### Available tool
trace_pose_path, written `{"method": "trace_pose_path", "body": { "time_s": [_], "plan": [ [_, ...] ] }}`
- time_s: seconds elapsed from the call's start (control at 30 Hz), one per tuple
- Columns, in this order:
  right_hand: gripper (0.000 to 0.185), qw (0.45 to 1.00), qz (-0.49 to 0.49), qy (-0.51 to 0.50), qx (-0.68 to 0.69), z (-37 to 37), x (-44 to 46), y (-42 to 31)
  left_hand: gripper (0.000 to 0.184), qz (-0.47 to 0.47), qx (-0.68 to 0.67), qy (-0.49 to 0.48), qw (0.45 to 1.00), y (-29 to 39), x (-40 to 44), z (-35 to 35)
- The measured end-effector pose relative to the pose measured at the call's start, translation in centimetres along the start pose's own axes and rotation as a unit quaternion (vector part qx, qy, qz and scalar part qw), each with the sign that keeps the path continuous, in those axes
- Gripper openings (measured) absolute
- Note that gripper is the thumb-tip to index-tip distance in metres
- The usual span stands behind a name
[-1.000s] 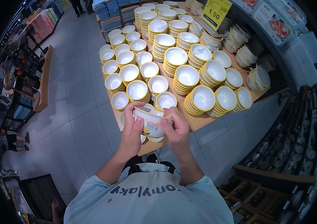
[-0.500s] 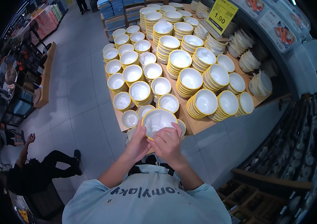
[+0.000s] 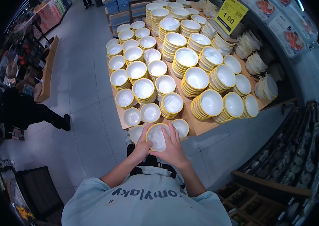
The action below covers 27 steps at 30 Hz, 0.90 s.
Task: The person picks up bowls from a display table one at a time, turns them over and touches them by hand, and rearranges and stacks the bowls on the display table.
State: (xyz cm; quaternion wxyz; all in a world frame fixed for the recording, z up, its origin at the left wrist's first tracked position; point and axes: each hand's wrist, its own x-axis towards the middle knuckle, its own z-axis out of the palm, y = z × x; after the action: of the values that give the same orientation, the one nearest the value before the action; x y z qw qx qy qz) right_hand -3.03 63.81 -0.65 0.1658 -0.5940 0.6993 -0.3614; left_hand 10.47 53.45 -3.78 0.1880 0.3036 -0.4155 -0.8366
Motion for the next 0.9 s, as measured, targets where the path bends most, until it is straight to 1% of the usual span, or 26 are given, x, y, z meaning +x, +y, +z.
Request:
{"method": "trace_pose_path", "body": {
  "time_s": [0.03,0.07,0.1,0.13,0.2,0.23,0.3,0.33,0.4,0.43,0.47,0.5,0.53,0.6,0.63,0.7,0.73,0.8,0.83,0.9],
  "plan": [
    [0.114,0.999,0.022,-0.025,-0.014,0.2,-0.1,0.0,0.081,-0.001,-0.003,0.002,1.0,-0.4,0.2,-0.4],
    [0.115,0.997,0.044,-0.05,-0.028,0.5,-0.2,0.1,0.081,0.003,0.036,-0.008,0.999,-0.9,0.3,-0.8],
    [0.115,0.997,0.044,-0.055,-0.029,1.0,-0.3,0.2,0.081,0.007,0.075,-0.018,0.997,-1.3,0.4,-1.2],
    [0.115,0.997,0.044,-0.055,-0.02,1.4,-0.3,0.5,0.081,0.005,0.071,-0.016,0.997,-1.8,0.5,-1.5],
    [0.115,0.997,0.044,-0.061,-0.012,2.4,-0.3,0.8,0.078,-0.016,0.056,0.013,0.998,-2.6,0.4,-2.2],
    [0.114,0.996,0.053,-0.069,-0.023,2.9,-0.1,0.8,0.078,-0.017,0.052,0.015,0.998,-3.0,0.4,-2.6],
    [0.113,0.994,0.061,-0.085,-0.035,4.0,0.3,0.6,0.073,-0.02,0.056,0.054,0.997,-3.8,0.4,-3.5],
    [0.111,0.991,0.069,-0.099,-0.063,4.5,0.8,0.4,0.073,-0.021,0.05,0.058,0.997,-4.5,0.6,-4.3],
    [0.11,0.985,0.077,-0.121,-0.093,5.5,1.1,0.4,0.076,-0.003,0.124,0.06,0.99,-6.2,0.9,-5.9],
    [0.108,0.989,0.051,-0.105,-0.094,6.2,0.9,0.9,0.076,-0.005,0.117,0.064,0.991,-6.9,1.0,-6.7],
    [0.106,0.991,0.026,-0.09,-0.095,7.1,0.7,1.2,0.071,0.007,0.145,0.06,0.988,-7.7,1.0,-7.5],
    [0.106,0.99,0.025,-0.098,-0.095,7.8,0.7,1.3,0.066,0.02,0.173,0.057,0.983,-7.9,0.9,-8.2],
    [0.106,0.99,0.027,-0.1,-0.099,8.5,0.8,1.5,0.066,0.019,0.169,0.062,0.983,-8.2,0.8,-8.8],
    [0.105,0.989,0.03,-0.107,-0.102,9.8,1.0,1.4,0.047,0.018,0.15,0.074,0.986,-8.5,0.2,-9.7],
    [0.104,0.989,0.03,-0.105,-0.103,10.4,1.3,1.2,0.047,0.015,0.146,0.078,0.986,-8.6,-0.3,-10.2],
    [0.103,0.988,0.028,-0.108,-0.107,11.5,2.0,1.0,0.039,0.008,0.071,0.171,0.983,-8.5,-1.3,-11.5],
    [0.103,0.986,0.035,-0.108,-0.121,12.3,2.3,1.2,0.039,0.008,0.067,0.174,0.982,-8.8,-1.6,-12.3],
    [0.104,0.984,0.037,-0.112,-0.135,14.1,2.6,1.5,0.036,0.042,0.051,0.271,0.96,-10.5,-1.9,-14.7],
    [0.104,0.982,0.034,-0.115,-0.144,14.9,2.8,1.8,0.032,0.054,0.09,0.307,0.946,-11.5,-1.7,-16.1],
    [0.104,0.98,0.028,-0.122,-0.153,16.6,3.1,2.5,0.028,-0.02,0.004,0.329,0.944,-12.6,-1.8,-18.0]
  ]
}}
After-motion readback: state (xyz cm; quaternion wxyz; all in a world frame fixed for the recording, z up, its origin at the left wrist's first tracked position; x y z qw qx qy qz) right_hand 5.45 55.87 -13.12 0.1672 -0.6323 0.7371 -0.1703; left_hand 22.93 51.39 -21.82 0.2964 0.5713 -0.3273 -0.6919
